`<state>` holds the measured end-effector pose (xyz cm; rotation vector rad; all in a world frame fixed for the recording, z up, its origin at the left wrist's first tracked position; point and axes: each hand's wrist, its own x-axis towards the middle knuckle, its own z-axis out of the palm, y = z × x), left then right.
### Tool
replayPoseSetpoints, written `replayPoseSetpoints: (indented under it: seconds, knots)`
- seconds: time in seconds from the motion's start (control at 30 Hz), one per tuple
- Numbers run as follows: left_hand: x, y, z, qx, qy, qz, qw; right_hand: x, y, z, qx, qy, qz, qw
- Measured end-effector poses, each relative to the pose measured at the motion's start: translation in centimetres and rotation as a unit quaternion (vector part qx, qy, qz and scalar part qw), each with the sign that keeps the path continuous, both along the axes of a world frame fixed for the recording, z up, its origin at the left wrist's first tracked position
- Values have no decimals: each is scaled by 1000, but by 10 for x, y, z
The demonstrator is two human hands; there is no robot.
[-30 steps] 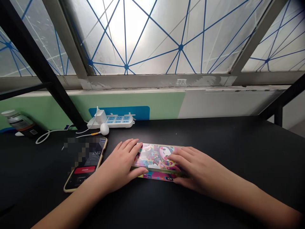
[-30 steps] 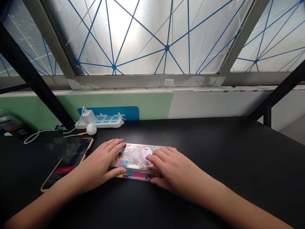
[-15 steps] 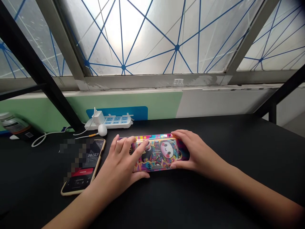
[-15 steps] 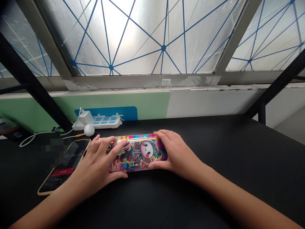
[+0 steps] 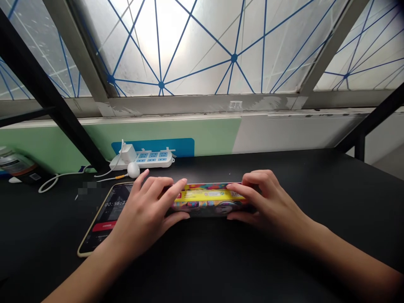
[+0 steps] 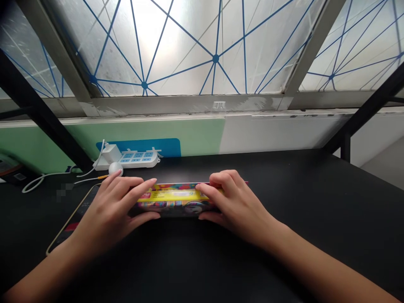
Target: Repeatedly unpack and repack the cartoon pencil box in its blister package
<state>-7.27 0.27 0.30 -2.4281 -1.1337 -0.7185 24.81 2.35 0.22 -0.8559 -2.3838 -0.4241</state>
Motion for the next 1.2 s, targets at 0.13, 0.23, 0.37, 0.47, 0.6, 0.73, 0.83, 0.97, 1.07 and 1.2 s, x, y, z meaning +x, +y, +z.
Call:
replayPoseSetpoints:
  seconds: [0.13, 0.23, 0.37, 0.47, 0.6, 0.73, 0.83, 0.97, 1.07, 1.2]
  knots:
    - [7, -5, -2, 3, 46, -13, 999, -4, -2, 1, -3, -21, 1, 1000]
    - [15, -11, -2, -2, 64, -14, 998, -10, -5, 1, 2, -55, 32, 998]
    - [23, -20, -2, -7, 76, -18, 997, -15, -10, -3, 16, -77, 37, 996]
    - [25, -21, -3, -46, 75, -19, 996, -19, -13, -7, -3, -94, 32, 995]
    - [26, -17, -6, -116, 95, -5, 989, -23, -13, -13, -32, -124, 33, 991]
    - [26, -14, -7, -170, 104, -5, 980, -28, -11, -18, -55, -137, 50, 988]
    - [24, -10, -11, -204, 86, 17, 975, -32, -10, -23, -84, -152, 71, 982]
    - [21, -5, -16, -291, 73, 51, 953, -33, -8, -25, -130, -158, 87, 975]
    - [20, -5, -16, -324, 60, 58, 942, -20, -5, -18, -192, -150, 82, 966]
    - [20, -6, -15, -333, 60, 61, 939, 21, 9, 0, -288, -145, 40, 946]
